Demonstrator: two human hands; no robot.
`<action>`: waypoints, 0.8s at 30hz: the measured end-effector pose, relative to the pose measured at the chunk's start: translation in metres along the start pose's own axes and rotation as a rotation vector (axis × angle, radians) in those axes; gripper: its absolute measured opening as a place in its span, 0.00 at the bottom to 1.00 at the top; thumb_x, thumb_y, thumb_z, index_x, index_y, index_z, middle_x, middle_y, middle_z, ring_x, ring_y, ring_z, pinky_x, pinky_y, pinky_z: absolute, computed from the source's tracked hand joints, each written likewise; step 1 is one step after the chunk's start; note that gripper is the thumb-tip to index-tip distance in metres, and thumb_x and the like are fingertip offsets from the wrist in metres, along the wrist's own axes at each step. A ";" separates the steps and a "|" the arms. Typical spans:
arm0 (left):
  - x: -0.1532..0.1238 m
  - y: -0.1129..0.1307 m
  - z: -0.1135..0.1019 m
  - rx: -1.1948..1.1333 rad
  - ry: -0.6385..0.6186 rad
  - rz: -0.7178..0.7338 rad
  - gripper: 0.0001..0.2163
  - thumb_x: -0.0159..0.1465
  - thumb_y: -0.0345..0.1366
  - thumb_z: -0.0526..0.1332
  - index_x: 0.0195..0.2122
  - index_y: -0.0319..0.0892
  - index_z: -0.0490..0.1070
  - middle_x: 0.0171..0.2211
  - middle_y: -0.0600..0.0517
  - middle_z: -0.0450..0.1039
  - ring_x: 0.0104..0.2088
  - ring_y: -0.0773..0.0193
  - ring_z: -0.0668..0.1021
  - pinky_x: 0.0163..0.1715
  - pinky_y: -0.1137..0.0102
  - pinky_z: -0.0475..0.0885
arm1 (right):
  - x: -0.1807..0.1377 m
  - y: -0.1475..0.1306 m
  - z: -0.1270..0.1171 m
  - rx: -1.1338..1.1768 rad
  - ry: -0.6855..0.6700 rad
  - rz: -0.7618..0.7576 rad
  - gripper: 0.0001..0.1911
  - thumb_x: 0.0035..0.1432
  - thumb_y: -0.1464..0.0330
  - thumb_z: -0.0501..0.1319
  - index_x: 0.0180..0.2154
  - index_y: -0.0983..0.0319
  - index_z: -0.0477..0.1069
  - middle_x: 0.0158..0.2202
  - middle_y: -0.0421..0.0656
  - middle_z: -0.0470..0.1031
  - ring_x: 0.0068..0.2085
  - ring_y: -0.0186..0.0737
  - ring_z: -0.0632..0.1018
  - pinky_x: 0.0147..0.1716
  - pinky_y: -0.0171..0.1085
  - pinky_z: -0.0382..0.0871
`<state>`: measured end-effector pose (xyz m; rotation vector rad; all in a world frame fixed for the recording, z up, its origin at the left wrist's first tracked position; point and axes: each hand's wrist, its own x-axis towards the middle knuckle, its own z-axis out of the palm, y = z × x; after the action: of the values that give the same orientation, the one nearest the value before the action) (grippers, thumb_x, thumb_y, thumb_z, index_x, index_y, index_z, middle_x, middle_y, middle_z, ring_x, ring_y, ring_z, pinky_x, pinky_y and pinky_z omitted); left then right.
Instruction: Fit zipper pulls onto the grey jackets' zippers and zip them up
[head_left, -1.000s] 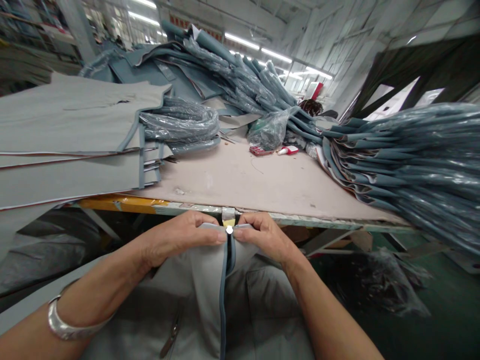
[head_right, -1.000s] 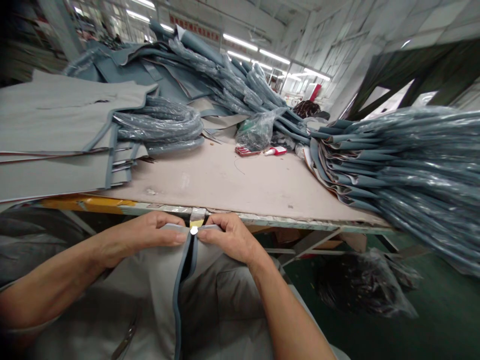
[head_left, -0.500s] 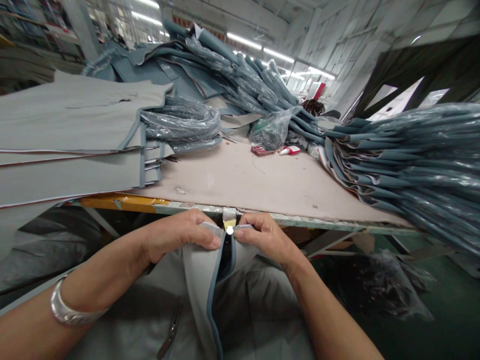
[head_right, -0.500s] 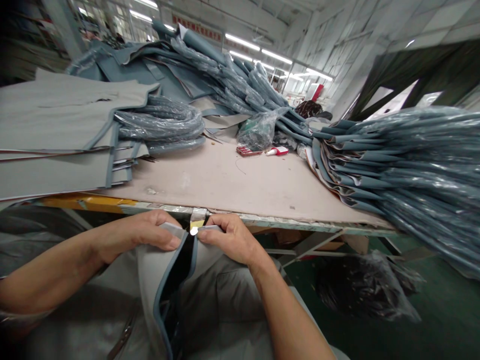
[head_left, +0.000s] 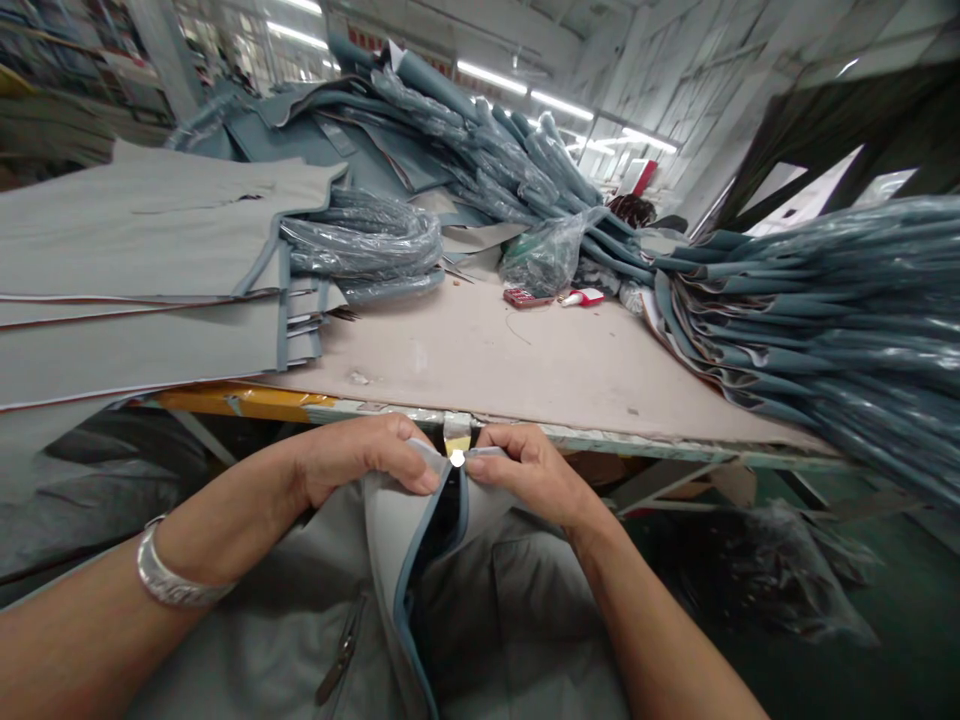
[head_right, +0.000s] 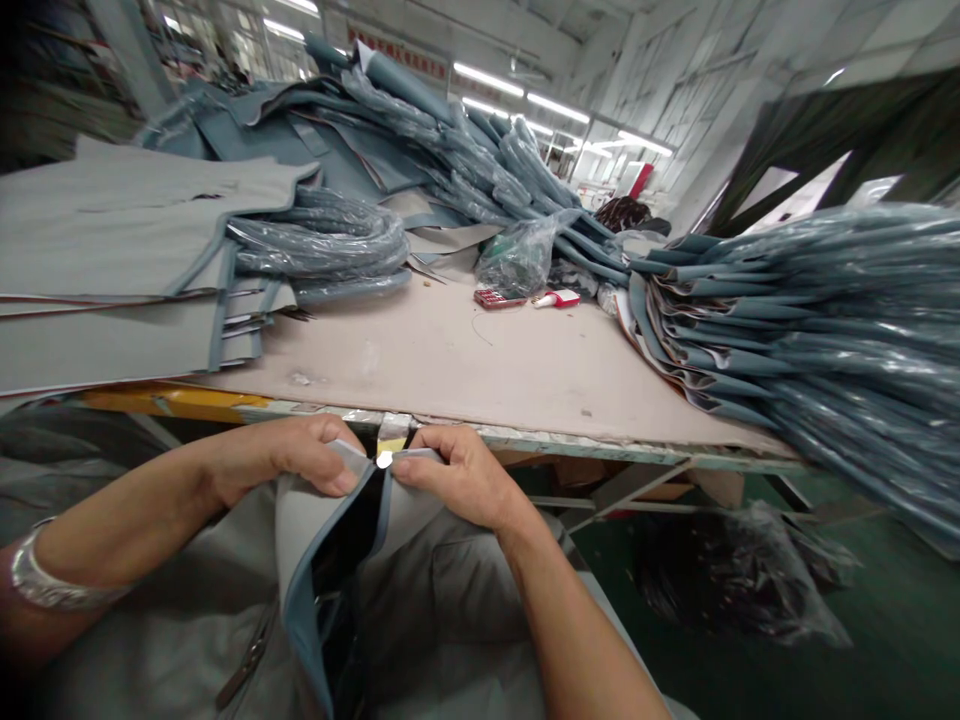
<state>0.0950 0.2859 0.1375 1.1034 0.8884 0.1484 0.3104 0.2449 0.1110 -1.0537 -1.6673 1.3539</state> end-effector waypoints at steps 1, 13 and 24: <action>0.000 0.000 -0.001 -0.002 -0.006 -0.003 0.08 0.38 0.37 0.69 0.16 0.38 0.73 0.13 0.55 0.64 0.14 0.73 0.63 0.15 0.77 0.60 | 0.000 0.000 0.000 -0.001 -0.001 0.000 0.14 0.53 0.60 0.65 0.24 0.63 0.67 0.22 0.35 0.59 0.26 0.31 0.59 0.26 0.32 0.51; 0.006 -0.005 -0.003 0.006 -0.005 -0.001 0.10 0.39 0.38 0.70 0.17 0.38 0.73 0.14 0.54 0.67 0.15 0.72 0.64 0.15 0.76 0.58 | 0.000 -0.002 0.000 -0.016 0.006 0.001 0.15 0.52 0.60 0.64 0.24 0.63 0.66 0.22 0.35 0.59 0.26 0.31 0.59 0.26 0.32 0.52; 0.006 -0.005 -0.004 0.003 0.005 -0.007 0.10 0.40 0.39 0.70 0.17 0.39 0.73 0.14 0.54 0.67 0.16 0.68 0.66 0.18 0.72 0.64 | 0.000 -0.001 0.000 -0.006 0.007 0.001 0.15 0.52 0.60 0.65 0.24 0.63 0.66 0.22 0.35 0.58 0.26 0.31 0.58 0.26 0.32 0.50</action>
<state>0.0947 0.2893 0.1291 1.1028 0.8970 0.1448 0.3104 0.2446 0.1119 -1.0622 -1.6669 1.3447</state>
